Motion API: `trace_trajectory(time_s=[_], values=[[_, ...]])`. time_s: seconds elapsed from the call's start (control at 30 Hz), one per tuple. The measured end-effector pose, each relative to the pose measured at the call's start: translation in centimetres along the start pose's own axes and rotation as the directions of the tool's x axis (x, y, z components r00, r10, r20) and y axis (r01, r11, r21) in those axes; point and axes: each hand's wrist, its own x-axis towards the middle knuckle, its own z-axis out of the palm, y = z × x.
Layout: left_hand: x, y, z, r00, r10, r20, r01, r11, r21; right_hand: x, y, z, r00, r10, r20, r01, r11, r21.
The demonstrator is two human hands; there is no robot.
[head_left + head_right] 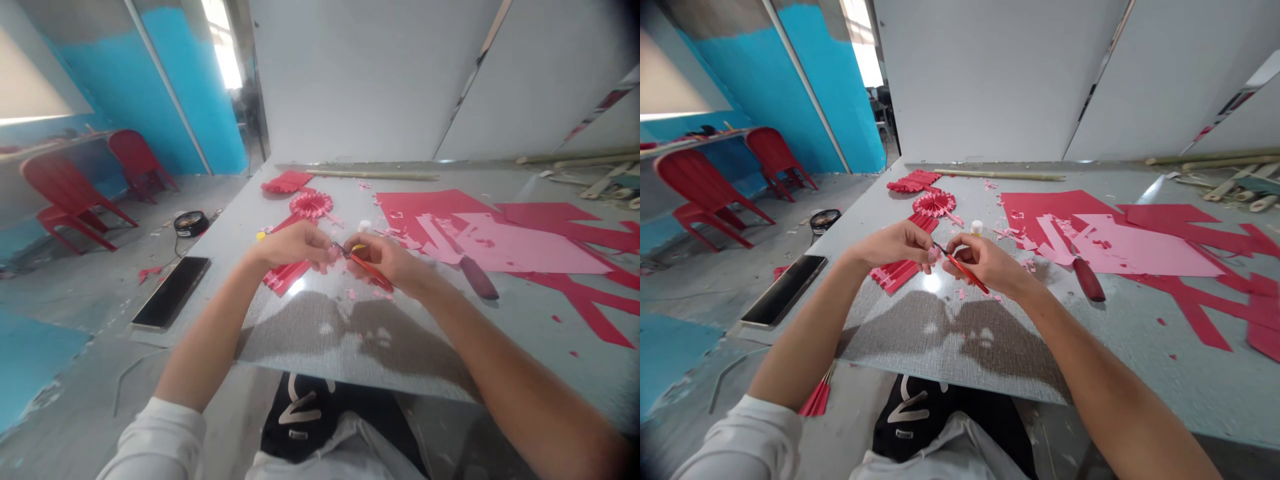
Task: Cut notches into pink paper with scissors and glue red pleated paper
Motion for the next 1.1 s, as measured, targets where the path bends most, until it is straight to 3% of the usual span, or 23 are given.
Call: trace_trajectory(time_s=[1.0, 1.1], values=[[-0.33, 0.32, -0.41, 0.999, -0.040, 0.027, 0.040, 0.999, 0.002, -0.10, 0.24, -0.41, 0.999, 0.026, 0.044, -0.025, 0.999, -0.021], [-0.29, 0.30, -0.42, 0.999, -0.042, 0.010, 0.042, 0.999, -0.002, -0.08, 0.08, -0.26, 1.000, 0.030, 0.006, -0.030, 1.000, 0.002]])
